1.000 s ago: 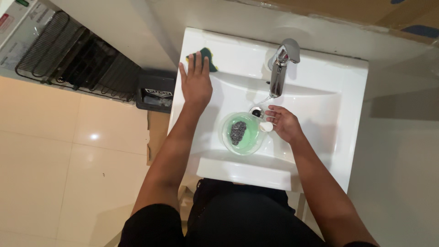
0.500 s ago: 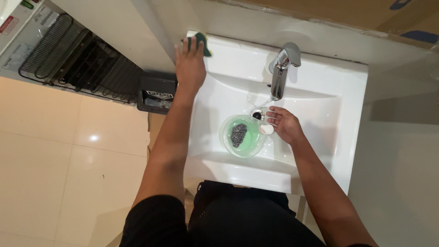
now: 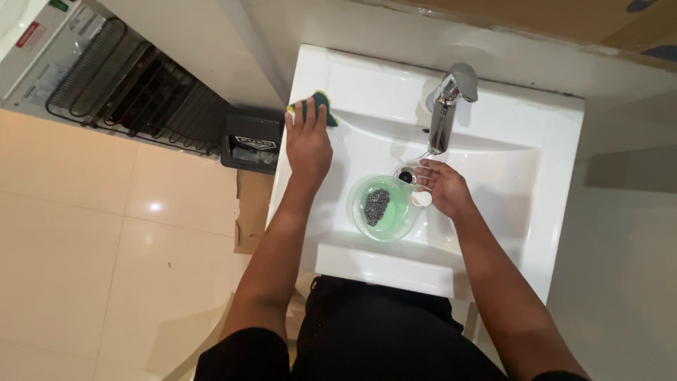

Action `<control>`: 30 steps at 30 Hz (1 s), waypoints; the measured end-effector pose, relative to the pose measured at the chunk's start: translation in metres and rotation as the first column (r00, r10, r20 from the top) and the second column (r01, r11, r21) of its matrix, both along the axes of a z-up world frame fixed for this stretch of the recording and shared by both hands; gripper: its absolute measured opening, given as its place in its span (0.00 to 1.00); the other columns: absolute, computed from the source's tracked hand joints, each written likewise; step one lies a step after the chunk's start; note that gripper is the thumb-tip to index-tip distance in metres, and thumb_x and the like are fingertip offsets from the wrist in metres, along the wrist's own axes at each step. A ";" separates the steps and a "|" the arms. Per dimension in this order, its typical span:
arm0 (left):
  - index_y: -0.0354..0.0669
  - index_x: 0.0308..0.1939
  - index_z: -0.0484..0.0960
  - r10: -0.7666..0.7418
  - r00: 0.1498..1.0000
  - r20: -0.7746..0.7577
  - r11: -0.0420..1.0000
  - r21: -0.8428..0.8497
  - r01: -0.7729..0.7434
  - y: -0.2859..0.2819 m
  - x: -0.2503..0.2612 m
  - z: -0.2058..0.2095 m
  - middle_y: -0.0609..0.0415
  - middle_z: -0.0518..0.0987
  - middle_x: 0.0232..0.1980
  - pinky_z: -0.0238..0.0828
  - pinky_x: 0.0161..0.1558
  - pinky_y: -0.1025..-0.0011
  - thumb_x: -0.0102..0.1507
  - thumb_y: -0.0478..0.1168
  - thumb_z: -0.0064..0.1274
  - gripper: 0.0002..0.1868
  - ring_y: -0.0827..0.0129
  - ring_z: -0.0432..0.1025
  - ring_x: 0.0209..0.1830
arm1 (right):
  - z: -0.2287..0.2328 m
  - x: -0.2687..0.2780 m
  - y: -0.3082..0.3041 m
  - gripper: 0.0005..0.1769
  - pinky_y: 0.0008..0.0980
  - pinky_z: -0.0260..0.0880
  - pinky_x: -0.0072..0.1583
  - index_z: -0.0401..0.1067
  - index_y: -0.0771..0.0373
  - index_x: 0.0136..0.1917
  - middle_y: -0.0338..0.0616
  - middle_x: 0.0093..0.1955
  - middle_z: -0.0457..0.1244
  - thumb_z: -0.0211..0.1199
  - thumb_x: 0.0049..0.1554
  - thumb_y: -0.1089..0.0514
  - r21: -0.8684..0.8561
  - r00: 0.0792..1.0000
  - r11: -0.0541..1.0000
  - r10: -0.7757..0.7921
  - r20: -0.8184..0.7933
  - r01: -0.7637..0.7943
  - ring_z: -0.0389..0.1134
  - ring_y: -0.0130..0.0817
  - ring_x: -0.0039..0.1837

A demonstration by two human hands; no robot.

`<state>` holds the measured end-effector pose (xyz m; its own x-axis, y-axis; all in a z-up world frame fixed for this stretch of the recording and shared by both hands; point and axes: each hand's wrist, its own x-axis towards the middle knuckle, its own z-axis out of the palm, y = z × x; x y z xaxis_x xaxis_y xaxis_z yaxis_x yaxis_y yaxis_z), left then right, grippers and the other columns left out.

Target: The person cleans a bathroom sink and faucet by hand using a yellow sponge.

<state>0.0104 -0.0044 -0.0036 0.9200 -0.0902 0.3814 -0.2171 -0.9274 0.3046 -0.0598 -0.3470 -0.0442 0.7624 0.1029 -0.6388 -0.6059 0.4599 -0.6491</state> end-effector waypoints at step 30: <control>0.38 0.63 0.77 -0.399 0.917 0.022 0.853 -0.357 0.380 -0.136 -0.018 0.019 0.42 0.71 0.72 0.64 0.73 0.58 0.61 0.32 0.52 0.24 0.46 0.62 0.77 | -0.033 0.053 0.024 0.07 0.25 0.70 0.42 0.69 0.72 0.53 0.47 0.44 0.66 0.57 0.65 0.64 0.139 0.994 0.987 -0.070 -0.082 0.081 0.67 0.31 0.42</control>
<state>-0.0071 -0.1400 0.0152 0.8563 -0.3155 0.4089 -0.5136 -0.6024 0.6110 -0.0065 -0.3233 -0.0772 0.7210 0.1405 -0.6786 -0.6112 0.5903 -0.5272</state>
